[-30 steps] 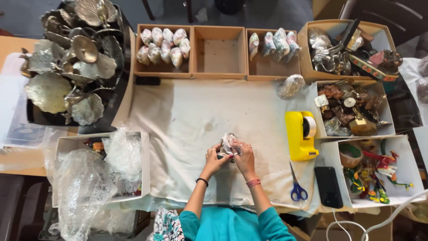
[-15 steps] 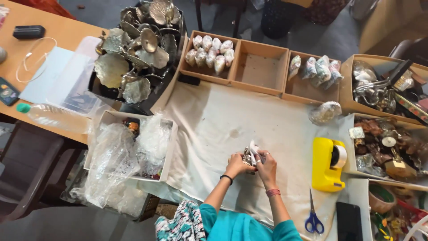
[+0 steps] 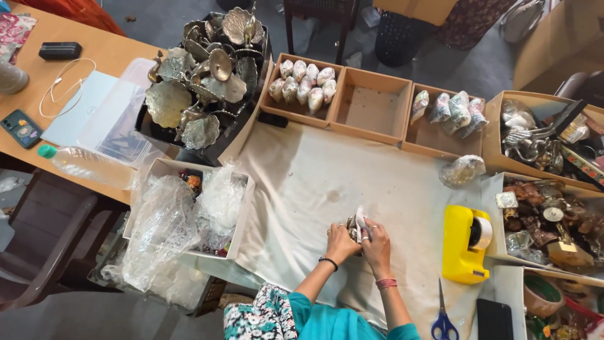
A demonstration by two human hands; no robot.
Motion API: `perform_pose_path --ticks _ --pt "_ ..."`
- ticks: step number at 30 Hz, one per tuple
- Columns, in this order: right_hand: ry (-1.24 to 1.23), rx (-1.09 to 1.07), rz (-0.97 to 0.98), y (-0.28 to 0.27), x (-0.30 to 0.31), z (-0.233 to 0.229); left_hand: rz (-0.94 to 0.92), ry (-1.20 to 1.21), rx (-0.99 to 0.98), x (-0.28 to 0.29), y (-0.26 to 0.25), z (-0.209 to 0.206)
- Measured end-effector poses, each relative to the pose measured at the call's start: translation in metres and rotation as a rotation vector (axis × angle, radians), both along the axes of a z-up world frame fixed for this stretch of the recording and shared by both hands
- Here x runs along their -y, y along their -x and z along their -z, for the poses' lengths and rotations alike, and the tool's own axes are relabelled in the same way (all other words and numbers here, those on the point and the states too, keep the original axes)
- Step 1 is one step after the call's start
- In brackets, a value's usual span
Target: The person wipes a small metallic figurine with a white cloth, then wraps it in bubble wrap. They secure the wrapped item with a piece of tape from a yellow dispenser. The wrapped figurine is placed into a box containing other wrapped items.
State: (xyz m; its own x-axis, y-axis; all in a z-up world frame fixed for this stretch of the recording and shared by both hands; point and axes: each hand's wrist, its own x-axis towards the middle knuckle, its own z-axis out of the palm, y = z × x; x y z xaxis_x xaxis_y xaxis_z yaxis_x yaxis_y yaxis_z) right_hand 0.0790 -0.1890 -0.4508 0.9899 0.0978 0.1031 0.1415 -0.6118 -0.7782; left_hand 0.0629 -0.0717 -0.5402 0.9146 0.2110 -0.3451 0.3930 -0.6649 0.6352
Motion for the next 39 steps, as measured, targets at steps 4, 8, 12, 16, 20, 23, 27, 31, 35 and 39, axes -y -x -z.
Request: perform_pose_path --ticks 4,8,12,16,20,23,27,31,35,39 --pt "-0.043 0.086 -0.048 -0.004 -0.002 0.005 0.023 0.046 0.212 -0.003 0.013 -0.038" --pt "-0.062 0.065 -0.041 0.011 -0.006 0.002 -0.051 0.212 0.25 -0.012 0.021 -0.048" --pt "0.006 0.154 -0.06 0.026 -0.005 -0.001 -0.066 0.227 0.317 -0.011 0.025 -0.028" --pt "-0.045 0.103 0.05 0.024 0.0 -0.01 0.02 0.22 0.33 -0.011 0.027 -0.062" --pt "0.01 0.158 -0.047 0.031 0.0 -0.007 -0.086 0.229 0.217 -0.015 0.032 -0.046" --pt "-0.006 0.145 -0.081 0.033 -0.002 -0.016 -0.09 0.236 0.246 -0.015 0.038 -0.047" --pt "0.004 0.124 -0.098 0.037 0.0 -0.026 -0.102 0.233 0.283 -0.012 0.044 -0.041" --pt "0.031 0.231 -0.161 0.041 0.002 -0.034 -0.104 0.265 0.259 -0.016 0.047 -0.06" --pt "-0.115 0.12 -0.073 0.042 0.003 -0.033 -0.03 0.265 0.263 -0.018 0.046 -0.063" --pt "-0.132 0.175 -0.06 0.042 0.004 -0.03 -0.014 0.27 0.32 -0.02 0.047 -0.057"
